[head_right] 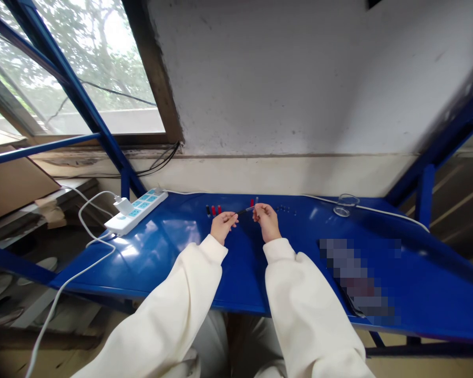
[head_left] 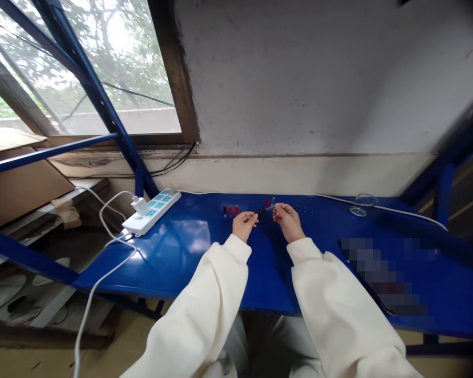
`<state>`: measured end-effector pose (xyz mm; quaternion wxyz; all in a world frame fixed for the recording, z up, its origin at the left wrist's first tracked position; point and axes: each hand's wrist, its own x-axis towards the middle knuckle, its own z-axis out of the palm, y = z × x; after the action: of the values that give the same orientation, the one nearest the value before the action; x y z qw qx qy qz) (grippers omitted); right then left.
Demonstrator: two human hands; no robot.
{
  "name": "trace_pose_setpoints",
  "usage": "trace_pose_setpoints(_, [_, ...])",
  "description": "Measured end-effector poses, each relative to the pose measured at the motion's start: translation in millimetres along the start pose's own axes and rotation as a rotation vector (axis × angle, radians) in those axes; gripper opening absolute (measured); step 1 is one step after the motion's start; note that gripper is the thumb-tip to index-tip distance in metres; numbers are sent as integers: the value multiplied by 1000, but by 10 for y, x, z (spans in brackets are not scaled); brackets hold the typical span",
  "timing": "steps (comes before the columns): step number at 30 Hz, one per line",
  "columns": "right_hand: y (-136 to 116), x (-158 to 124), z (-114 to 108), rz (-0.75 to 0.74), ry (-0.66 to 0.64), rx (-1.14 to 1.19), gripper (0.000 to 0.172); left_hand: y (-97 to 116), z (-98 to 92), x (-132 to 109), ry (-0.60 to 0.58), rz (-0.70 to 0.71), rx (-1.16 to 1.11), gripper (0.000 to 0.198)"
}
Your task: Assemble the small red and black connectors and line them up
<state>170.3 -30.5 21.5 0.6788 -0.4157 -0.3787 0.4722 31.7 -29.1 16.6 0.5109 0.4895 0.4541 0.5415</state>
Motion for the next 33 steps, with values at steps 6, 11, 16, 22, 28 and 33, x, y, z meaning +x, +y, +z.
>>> trace_pose_setpoints(6, [4,-35,18,55,-137,-82,26,-15,-4,6,-15,55,10,24])
trace_pose_setpoints(11, [12,-46,23,44,-167,-99,27,-48,-11,24,-22,92,25,26])
trace_pose_setpoints(16, [35,-40,29,35,-186,-124,30,-76,0,36,-23,179,88,24])
trace_pose_setpoints(22, [68,-33,53,22,-178,-158,32,61,12,59,-2,346,251,23])
trace_pose_setpoints(28, [21,-50,85,22,-144,-206,28,581,-57,332,-174,630,747,7])
trace_pose_setpoints(33, [21,-49,82,24,-126,-248,23,807,-138,580,-272,585,1187,7])
